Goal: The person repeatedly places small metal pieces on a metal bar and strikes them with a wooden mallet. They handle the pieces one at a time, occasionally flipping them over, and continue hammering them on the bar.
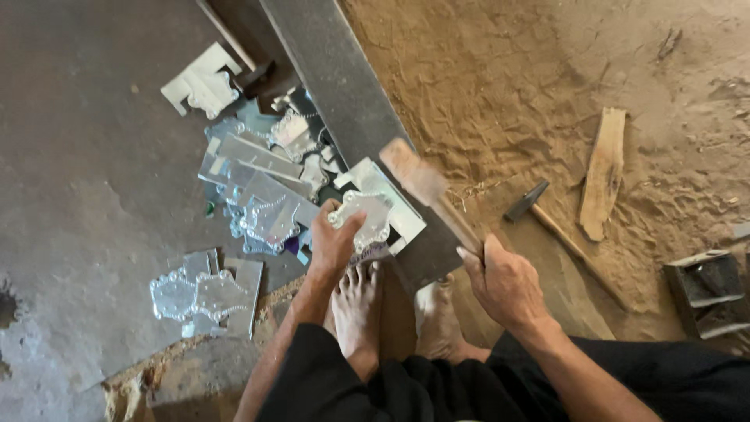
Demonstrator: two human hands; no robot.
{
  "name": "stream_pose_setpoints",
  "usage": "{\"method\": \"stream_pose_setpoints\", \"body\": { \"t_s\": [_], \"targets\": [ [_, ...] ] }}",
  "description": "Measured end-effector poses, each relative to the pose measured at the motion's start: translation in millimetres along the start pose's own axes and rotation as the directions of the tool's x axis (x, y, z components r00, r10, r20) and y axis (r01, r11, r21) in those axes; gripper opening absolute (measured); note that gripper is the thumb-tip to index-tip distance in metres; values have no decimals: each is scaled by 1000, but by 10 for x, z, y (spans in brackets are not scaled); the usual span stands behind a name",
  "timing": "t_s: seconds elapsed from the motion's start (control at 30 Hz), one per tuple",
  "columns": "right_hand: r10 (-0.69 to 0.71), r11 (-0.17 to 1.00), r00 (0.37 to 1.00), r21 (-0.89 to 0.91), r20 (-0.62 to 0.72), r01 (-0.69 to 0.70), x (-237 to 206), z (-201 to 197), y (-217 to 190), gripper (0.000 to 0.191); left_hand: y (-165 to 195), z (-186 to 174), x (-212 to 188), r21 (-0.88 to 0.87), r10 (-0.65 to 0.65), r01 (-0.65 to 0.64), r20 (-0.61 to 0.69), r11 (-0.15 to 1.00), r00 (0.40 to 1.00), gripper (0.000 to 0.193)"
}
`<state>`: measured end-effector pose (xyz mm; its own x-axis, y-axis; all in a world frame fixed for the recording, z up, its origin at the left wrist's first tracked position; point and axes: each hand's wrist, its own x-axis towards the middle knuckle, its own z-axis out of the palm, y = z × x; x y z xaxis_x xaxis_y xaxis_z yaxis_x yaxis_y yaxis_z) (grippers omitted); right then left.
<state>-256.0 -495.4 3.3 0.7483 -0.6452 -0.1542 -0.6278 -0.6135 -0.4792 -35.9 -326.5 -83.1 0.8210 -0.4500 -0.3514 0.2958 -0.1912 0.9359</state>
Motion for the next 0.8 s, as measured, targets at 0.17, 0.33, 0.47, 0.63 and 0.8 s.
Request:
{"method": "stream_pose_setpoints", "body": {
  "t_s": [0.17,0.33,0.47,0.63,0.8],
  "targets": [
    [11,996,997,-88,80,-4,179,43,-185,40,-26,29,56,9,46,-46,21,999,999,26],
    [58,996,995,-65,77,-53,269,90,-214,42,-105,-5,80,148,76,-72,-22,986,997,29],
    [44,995,978,76,203,-61,286,87,-125,43,-235,-56,84,-22,-4,5,43,1000,999,36],
    [72,932,992,348,101,-103,274,55,-110,39,-381,-64,110,-39,-49,49,-7,998,999,49],
    [36,967,991,246,130,-67,388,-33,-172,40,-409,-91,114,-127,-58,69,87,990,995,49]
  ]
}}
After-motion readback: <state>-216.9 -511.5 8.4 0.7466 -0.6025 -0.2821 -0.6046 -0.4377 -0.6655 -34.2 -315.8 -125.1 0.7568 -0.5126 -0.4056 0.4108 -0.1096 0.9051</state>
